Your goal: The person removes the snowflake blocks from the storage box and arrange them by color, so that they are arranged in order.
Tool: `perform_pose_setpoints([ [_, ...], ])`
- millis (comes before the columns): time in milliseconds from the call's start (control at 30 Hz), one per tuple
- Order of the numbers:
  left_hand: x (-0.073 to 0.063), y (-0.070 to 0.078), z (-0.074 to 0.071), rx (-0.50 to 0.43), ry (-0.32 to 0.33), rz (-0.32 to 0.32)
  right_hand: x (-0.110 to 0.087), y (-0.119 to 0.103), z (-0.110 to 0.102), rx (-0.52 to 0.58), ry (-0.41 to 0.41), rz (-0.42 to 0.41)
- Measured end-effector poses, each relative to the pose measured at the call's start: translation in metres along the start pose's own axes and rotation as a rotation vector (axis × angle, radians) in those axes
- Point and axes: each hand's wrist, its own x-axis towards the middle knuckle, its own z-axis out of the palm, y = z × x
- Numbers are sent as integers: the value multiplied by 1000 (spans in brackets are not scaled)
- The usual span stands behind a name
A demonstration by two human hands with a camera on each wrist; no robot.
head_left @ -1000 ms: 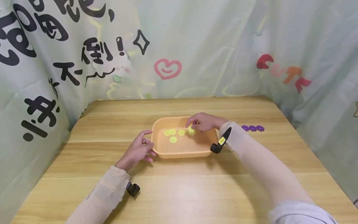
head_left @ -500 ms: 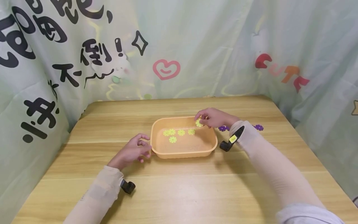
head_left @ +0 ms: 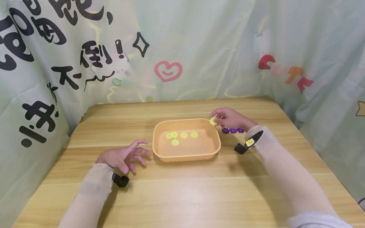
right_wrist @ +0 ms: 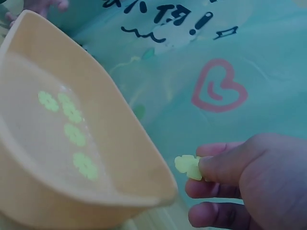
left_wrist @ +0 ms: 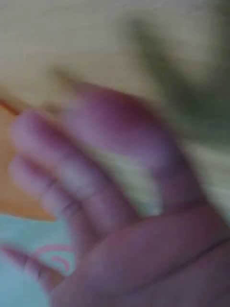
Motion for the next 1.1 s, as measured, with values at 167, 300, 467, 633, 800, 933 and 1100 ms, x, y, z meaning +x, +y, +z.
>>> perform_pose_setpoints([
  [167,7,-11,5,-130,150,277,-11,9,-1,-5,34,44],
  [300,15,-10,16,10,603,183,-17,16,0,-5,43,59],
  [467,29,-5,25,130,888,-37,-24,23,3,31,52,81],
  [633,41,-2,32,176,901,-134,-33,32,7,32,76,96],
  [800,47,-4,34,171,912,-174,-41,38,13,26,86,115],
  [933,48,-7,35,171,927,-192,-44,44,17,33,83,117],
  [1100,49,-11,37,177,929,-196,-48,48,21,15,69,140],
])
